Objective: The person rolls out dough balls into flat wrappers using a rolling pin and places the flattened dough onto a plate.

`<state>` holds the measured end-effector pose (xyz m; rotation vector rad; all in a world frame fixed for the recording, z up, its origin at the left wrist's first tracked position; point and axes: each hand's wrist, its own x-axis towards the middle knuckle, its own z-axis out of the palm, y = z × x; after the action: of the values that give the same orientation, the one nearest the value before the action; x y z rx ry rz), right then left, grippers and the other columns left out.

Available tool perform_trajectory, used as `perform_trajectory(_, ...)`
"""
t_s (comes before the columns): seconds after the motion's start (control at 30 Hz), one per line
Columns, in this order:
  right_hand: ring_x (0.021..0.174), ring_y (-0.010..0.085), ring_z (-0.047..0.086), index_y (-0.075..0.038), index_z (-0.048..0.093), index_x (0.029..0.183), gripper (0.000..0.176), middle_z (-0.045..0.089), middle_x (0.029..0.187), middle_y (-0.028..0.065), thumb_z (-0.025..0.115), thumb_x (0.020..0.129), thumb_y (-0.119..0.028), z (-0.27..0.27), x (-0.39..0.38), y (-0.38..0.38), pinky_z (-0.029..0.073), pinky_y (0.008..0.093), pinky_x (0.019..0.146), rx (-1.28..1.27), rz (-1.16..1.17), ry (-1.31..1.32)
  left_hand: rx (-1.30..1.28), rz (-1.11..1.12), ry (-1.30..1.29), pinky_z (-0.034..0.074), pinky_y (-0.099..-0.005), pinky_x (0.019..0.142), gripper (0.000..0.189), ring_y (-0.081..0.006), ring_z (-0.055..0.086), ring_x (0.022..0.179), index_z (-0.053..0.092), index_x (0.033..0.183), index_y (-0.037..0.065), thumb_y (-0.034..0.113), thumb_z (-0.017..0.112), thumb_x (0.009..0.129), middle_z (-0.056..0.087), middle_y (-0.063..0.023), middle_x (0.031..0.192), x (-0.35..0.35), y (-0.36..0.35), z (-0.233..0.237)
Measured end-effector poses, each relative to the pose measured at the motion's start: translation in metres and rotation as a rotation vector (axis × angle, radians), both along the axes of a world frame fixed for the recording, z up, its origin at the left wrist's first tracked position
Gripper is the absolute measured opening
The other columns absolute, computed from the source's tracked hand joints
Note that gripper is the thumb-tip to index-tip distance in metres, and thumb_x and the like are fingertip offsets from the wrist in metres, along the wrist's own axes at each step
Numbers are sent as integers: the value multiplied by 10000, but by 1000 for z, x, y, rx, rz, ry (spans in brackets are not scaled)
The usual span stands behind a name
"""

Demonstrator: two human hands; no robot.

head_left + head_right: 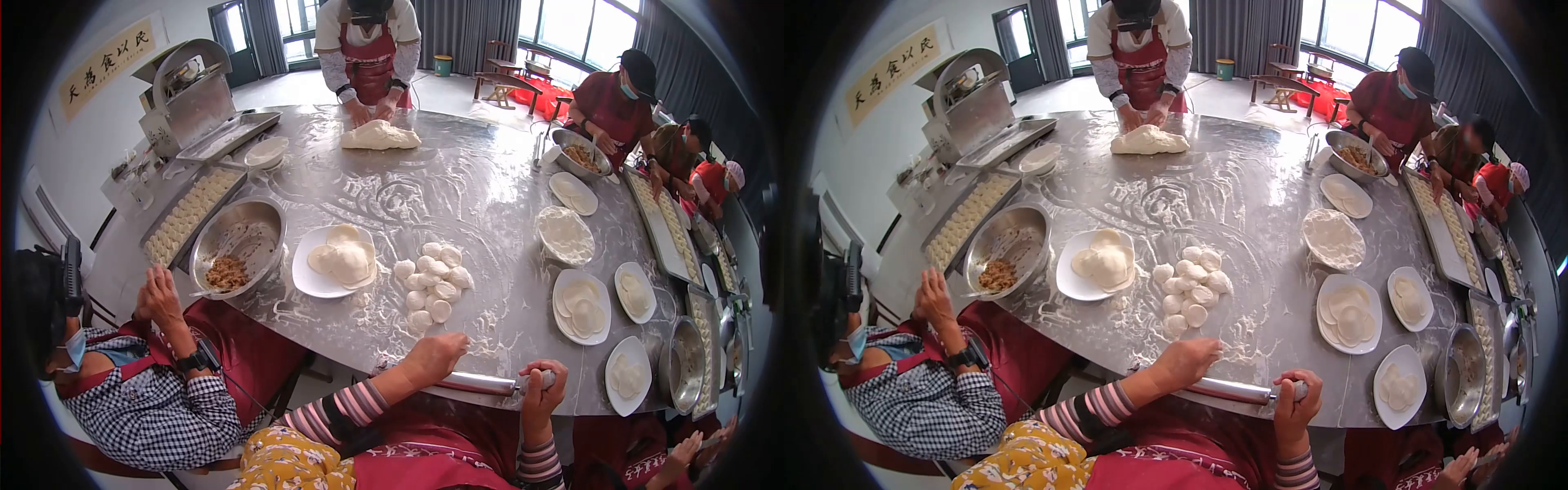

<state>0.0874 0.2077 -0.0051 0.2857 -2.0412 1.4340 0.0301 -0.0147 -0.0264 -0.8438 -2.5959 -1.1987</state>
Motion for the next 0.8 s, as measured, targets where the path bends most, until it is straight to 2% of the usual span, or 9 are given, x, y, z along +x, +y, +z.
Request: perform_trajectory(0.8, 582, 163, 577, -4, 454, 940, 113, 555, 773, 113, 525, 898, -81, -5, 1, -1, 480, 277, 559, -29, -2, 23, -14, 5, -40, 495, -410, 670, 140, -359, 606, 788, 580, 951, 26, 124, 579, 852, 616, -173, 851, 1, -1, 1)
